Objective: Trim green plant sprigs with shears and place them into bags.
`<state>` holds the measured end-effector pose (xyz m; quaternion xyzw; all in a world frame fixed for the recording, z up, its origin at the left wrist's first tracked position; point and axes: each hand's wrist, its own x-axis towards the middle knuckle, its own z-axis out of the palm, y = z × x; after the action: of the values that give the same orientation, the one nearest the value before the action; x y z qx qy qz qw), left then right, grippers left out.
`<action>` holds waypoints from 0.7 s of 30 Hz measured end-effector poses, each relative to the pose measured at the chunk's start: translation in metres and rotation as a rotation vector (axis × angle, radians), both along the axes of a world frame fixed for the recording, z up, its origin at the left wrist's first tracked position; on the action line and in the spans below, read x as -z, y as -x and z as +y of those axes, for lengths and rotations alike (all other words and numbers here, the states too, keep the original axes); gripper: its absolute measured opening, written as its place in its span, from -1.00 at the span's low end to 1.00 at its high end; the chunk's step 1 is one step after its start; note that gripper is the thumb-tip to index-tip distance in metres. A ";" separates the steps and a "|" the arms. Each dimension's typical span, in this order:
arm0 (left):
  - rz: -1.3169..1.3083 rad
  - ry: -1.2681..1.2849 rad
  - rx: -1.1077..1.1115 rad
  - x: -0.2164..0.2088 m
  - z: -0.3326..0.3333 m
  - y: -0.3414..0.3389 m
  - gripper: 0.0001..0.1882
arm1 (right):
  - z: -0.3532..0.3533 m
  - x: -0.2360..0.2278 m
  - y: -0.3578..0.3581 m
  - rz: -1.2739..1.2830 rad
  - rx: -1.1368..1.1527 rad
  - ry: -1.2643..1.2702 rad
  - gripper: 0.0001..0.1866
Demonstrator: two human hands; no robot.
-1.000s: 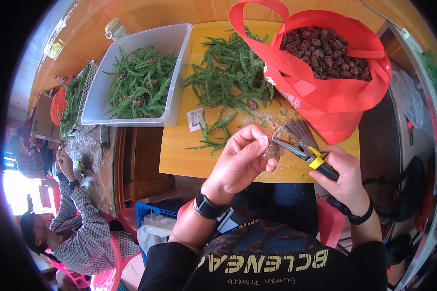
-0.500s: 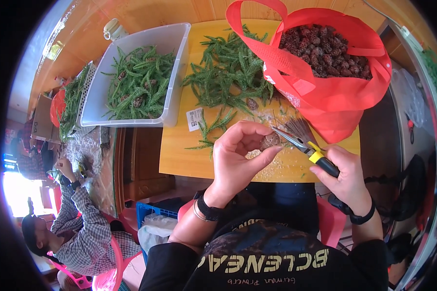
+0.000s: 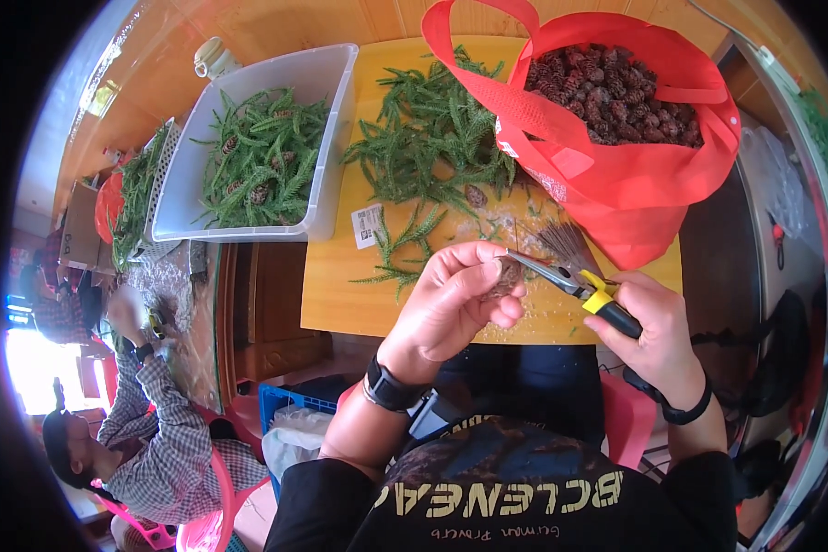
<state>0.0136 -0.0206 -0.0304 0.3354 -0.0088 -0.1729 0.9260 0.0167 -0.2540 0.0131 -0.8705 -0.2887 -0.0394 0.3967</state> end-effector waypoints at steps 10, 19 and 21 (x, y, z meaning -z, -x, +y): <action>-0.118 -0.031 -0.090 -0.004 -0.005 -0.002 -0.72 | -0.003 0.000 -0.001 0.044 0.043 0.062 -0.71; -0.050 -0.195 -0.038 -0.005 0.006 -0.001 -0.84 | -0.004 0.001 -0.002 -0.006 -0.002 0.045 -0.68; -0.009 -0.093 0.045 -0.002 0.009 -0.003 -0.86 | -0.005 0.000 -0.002 -0.002 -0.006 0.066 -0.70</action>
<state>0.0162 -0.0112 -0.0287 0.3786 -0.0127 -0.1924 0.9053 0.0187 -0.2585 0.0128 -0.8821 -0.2931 -0.0297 0.3676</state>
